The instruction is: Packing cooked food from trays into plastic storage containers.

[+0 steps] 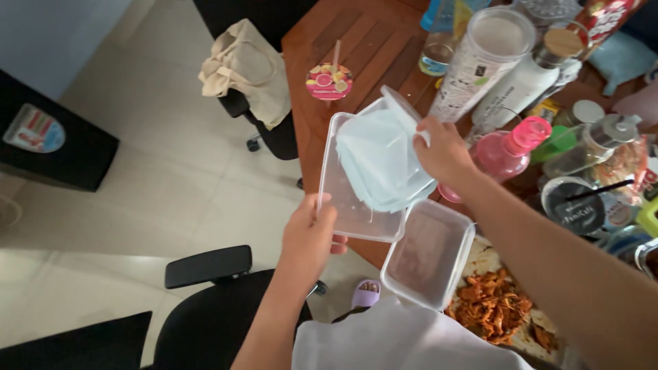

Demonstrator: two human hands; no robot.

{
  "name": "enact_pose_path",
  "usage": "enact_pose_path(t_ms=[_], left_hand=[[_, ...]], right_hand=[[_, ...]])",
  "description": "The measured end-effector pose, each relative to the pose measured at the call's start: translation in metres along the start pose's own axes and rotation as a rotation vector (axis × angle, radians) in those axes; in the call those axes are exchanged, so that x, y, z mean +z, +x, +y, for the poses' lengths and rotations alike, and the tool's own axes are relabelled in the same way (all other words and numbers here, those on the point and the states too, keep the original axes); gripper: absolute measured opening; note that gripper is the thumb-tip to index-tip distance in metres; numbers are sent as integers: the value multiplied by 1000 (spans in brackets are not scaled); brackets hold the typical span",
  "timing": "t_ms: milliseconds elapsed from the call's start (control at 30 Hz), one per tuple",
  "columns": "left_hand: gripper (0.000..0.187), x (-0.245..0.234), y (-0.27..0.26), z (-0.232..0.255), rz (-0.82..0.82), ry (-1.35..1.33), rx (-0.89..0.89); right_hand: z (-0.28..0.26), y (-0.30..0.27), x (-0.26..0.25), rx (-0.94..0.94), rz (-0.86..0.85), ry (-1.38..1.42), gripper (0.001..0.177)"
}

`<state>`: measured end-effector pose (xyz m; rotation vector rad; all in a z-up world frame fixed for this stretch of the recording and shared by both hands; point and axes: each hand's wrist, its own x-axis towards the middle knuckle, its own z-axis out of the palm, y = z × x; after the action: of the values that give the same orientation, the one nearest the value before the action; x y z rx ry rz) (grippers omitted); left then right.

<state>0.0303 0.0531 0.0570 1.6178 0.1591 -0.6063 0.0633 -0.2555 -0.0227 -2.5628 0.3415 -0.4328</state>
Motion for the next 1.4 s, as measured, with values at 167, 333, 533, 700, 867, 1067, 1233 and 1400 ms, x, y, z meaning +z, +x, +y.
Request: enact_pose_path(t_ms=[167, 333, 533, 700, 867, 1067, 1233, 1400], left_hand=[[44, -13, 15, -27, 47, -119, -19], [43, -16, 32, -45, 68, -174, -32], [43, -12, 37, -42, 64, -159, -23], [43, -10, 33, -24, 77, -111, -34], [44, -12, 39, -27, 65, -133, -23], [44, -10, 40, -23, 78, -106, -17], [44, -8, 39, -22, 74, -136, -28], [43, -4, 40, -20, 54, -157, -31]], right_hand=[[-17, 14, -11, 267, -61, 86, 28], [-13, 7, -10, 56, -100, 72, 35], [11, 20, -2, 336, -47, 109, 35], [76, 53, 27, 216, -307, -222, 34], [88, 64, 32, 159, -359, -250, 34], [89, 69, 27, 131, -389, -308, 27], [64, 72, 4, 324, -346, -193, 32], [39, 82, -24, 558, -418, 30, 42]])
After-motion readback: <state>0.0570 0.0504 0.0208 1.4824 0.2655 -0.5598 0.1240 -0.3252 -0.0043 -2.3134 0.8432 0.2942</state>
